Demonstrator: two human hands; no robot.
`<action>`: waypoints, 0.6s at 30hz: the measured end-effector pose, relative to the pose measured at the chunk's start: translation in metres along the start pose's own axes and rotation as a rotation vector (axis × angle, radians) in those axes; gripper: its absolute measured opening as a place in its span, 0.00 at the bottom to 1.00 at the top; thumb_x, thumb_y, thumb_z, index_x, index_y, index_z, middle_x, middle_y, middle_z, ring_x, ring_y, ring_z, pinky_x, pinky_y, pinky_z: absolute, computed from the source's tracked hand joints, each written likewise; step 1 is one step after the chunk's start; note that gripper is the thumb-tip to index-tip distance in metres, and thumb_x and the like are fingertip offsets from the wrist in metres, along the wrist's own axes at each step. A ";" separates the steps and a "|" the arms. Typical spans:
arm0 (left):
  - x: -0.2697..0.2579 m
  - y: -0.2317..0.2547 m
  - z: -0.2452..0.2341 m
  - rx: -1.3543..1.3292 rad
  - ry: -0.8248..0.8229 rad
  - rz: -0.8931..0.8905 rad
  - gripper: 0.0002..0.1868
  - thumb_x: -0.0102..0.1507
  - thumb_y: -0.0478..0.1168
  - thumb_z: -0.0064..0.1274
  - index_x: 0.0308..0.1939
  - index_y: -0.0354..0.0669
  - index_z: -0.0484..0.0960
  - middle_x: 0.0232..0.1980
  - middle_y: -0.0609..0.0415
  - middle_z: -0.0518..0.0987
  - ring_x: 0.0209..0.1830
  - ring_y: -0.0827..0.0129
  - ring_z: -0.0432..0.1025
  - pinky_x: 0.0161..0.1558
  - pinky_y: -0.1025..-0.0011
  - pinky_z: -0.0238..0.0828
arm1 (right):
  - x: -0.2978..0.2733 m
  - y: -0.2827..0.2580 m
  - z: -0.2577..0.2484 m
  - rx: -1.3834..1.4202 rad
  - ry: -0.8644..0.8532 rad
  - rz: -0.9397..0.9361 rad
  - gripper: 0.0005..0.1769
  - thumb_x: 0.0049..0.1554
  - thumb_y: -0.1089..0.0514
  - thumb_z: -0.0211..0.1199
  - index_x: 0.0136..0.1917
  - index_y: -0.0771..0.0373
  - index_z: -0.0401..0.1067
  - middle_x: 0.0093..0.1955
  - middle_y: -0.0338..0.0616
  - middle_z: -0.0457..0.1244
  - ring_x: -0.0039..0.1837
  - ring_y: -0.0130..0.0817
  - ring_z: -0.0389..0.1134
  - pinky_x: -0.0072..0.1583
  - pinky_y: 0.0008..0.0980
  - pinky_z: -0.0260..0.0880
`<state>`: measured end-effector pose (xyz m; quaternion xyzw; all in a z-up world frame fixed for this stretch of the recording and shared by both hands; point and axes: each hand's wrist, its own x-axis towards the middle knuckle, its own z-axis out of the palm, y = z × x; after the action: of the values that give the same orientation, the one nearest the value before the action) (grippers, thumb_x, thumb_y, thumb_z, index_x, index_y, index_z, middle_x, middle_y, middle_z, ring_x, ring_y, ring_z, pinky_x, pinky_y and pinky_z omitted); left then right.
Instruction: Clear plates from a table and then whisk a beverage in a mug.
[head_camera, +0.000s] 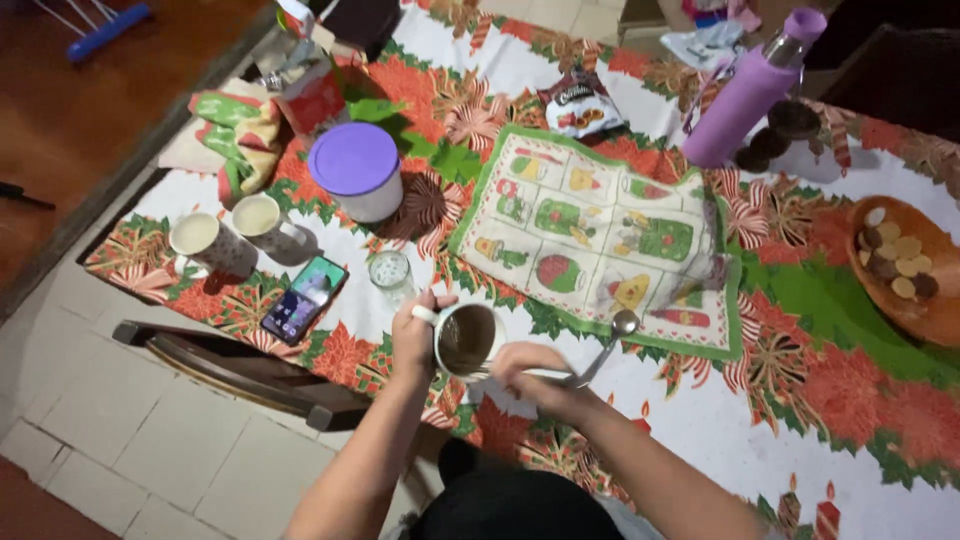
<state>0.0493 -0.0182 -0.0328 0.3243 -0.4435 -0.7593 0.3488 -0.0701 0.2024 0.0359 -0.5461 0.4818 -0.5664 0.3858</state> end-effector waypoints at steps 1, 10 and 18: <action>0.004 0.002 0.003 0.002 0.001 -0.003 0.21 0.71 0.48 0.45 0.42 0.30 0.83 0.42 0.50 0.86 0.39 0.70 0.78 0.45 0.71 0.75 | 0.006 0.004 -0.004 0.003 0.001 0.002 0.06 0.63 0.62 0.59 0.44 0.66 0.72 0.45 0.50 0.65 0.44 0.37 0.66 0.46 0.37 0.68; 0.013 0.004 0.007 -0.078 -0.084 -0.050 0.22 0.72 0.45 0.43 0.41 0.29 0.85 0.38 0.47 0.85 0.34 0.66 0.78 0.39 0.68 0.76 | 0.013 0.009 -0.003 0.114 0.184 0.004 0.09 0.62 0.60 0.56 0.44 0.64 0.76 0.49 0.46 0.68 0.44 0.36 0.68 0.47 0.33 0.71; -0.003 0.015 0.017 -0.096 -0.072 0.003 0.21 0.72 0.48 0.45 0.42 0.32 0.83 0.40 0.49 0.84 0.38 0.69 0.78 0.43 0.70 0.76 | 0.001 0.000 0.002 -0.131 0.316 0.007 0.11 0.64 0.61 0.56 0.40 0.64 0.72 0.39 0.44 0.65 0.41 0.36 0.68 0.46 0.36 0.69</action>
<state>0.0410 -0.0135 -0.0125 0.2790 -0.4193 -0.7903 0.3489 -0.0678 0.2008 0.0365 -0.4726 0.5742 -0.6112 0.2709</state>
